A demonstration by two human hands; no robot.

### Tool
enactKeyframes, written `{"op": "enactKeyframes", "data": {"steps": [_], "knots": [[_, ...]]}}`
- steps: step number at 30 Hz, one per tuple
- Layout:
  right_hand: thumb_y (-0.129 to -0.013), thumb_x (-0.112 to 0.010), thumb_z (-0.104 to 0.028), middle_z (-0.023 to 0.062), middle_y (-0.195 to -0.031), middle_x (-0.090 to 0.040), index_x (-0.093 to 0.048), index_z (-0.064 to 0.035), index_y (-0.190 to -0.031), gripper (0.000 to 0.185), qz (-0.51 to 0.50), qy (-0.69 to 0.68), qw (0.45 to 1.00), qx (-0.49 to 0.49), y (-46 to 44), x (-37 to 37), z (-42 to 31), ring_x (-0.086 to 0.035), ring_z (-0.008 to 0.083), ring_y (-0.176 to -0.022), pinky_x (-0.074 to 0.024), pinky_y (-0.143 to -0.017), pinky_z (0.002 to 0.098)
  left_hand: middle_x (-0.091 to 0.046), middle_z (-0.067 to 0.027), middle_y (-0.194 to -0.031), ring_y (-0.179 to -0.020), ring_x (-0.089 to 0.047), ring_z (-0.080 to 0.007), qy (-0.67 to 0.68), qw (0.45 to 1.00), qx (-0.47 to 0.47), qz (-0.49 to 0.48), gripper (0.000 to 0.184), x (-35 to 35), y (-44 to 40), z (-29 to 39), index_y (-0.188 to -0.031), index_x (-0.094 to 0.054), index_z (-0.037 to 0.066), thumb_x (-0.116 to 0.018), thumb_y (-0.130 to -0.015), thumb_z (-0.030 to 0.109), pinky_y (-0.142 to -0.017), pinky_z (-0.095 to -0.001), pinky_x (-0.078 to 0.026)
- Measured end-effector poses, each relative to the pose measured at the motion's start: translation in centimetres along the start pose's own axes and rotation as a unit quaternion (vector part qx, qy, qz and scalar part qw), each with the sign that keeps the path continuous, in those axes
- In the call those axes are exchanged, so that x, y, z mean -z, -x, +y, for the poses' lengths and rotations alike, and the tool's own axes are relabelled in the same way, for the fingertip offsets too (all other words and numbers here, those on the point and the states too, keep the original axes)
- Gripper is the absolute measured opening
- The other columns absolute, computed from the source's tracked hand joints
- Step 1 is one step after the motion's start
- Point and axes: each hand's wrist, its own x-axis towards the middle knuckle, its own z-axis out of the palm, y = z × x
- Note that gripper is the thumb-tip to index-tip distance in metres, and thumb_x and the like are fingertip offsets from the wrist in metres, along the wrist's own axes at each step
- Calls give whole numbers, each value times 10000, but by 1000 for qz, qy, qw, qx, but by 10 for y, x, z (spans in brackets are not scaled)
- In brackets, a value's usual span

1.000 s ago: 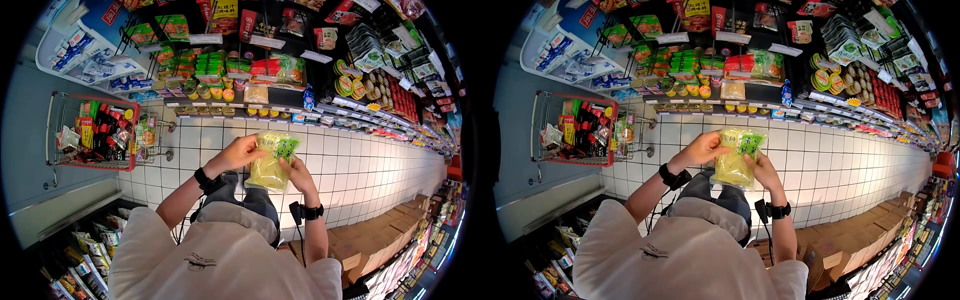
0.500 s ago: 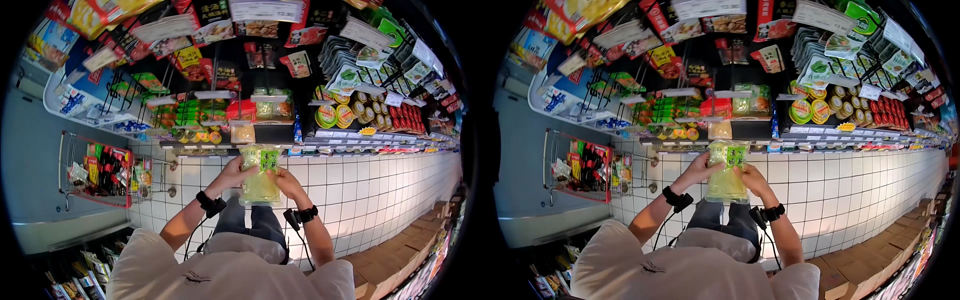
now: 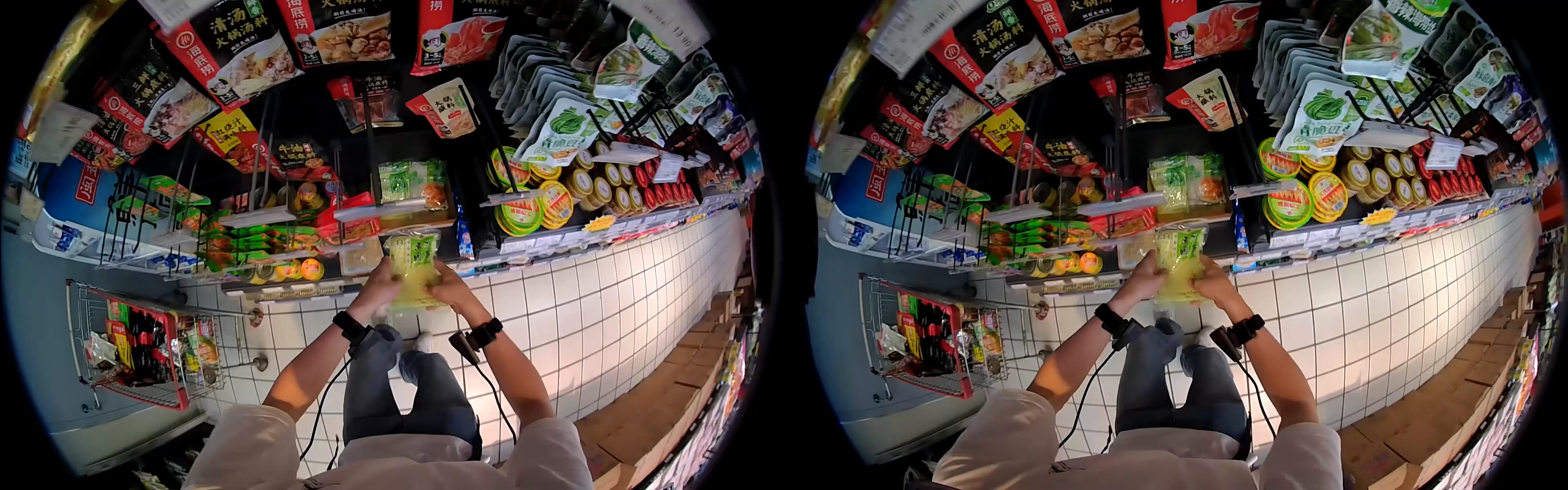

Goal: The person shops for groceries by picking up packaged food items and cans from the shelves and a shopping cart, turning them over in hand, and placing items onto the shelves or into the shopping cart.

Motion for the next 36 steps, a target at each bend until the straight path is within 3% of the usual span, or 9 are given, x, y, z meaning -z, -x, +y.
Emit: {"op": "enactKeyframes", "data": {"steps": [3,5,7,10,12,15,20,26,36], "knots": [[-832,-587,67,96,-1180,-623,-401,-55,-1434,643,57,96,990,90,-77,19,29,-631,175,-949,-549,-798,299,-600,-217,-1156,-1105,-579,-347,-29,996,25,79,518,-8,-45,-16,-1353,-333,-56,-506,-879,61,-944,-403,-445],[-831,-576,79,80,-1154,-644,-500,-31,-1375,560,102,91,982,128,-112,26,31,-613,136,-945,-503,-838,263,-537,-235,-1271,-1199,-524,-332,75,973,-135,174,592,-25,-82,-60,-1412,-268,-46,-510,-880,54,-991,-373,-414],[-844,-587,52,76,-1106,-665,-513,-33,-1372,540,140,89,969,182,-142,34,42,-608,112,-918,-504,-765,243,-374,-282,-1396,-1342,-355,-389,125,961,-160,190,648,-38,-113,-83,-1429,-254,-24,-535,-849,45,-1107,-387,-288],[-864,-587,36,76,-1085,-667,-506,-28,-1378,524,188,251,945,95,-190,48,53,-610,98,-855,-513,-696,243,-330,-291,-1429,-1353,-326,-412,206,930,-238,190,612,-38,-151,-107,-1427,-268,7,-542,-886,89,-1119,-420,-270],[-873,-571,26,36,-947,-674,-538,-44,-1355,488,166,-19,966,195,-236,61,85,-590,130,-690,-515,-651,270,-376,-292,-1376,-1317,-352,-439,136,952,-174,210,531,-43,-172,-116,-1390,-341,24,-538,-916,160,-1099,-448,-298],[-896,-556,22,15,-967,-649,-525,-59,-1373,484,196,5,964,178,-268,62,87,-560,106,-671,-504,-637,250,-390,-255,-1364,-1277,-414,-397,75,979,-136,130,491,-31,-187,-129,-1352,-392,-8,-507,-952,253,-1049,-444,-355],[-882,-603,29,2,-947,-645,-542,-46,-1358,485,237,92,936,243,-340,76,112,-542,64,-759,-430,-657,203,-390,-272,-1332,-1271,-400,-440,26,949,-214,232,512,-44,-228,-174,-1327,-415,-40,-524,-945,283,-1051,-451,-352],[-899,-566,19,146,-1286,-604,-505,-27,-1381,488,204,91,905,362,-374,77,127,-564,174,-1148,-423,-971,263,-324,-311,-1399,-1337,-334,-450,-15,932,-249,262,647,-55,-257,-217,-1412,-328,-64,-547,-932,311,-1107,-438,-297],[-903,-547,43,141,-1179,-651,-515,14,-1344,443,122,72,920,365,-421,90,132,-605,139,-1020,-478,-824,233,-340,-304,-1412,-1338,-343,-435,-31,934,-208,288,787,-55,-307,-242,-1391,-352,-106,-699,-804,288,-1111,-421,-315]]}}
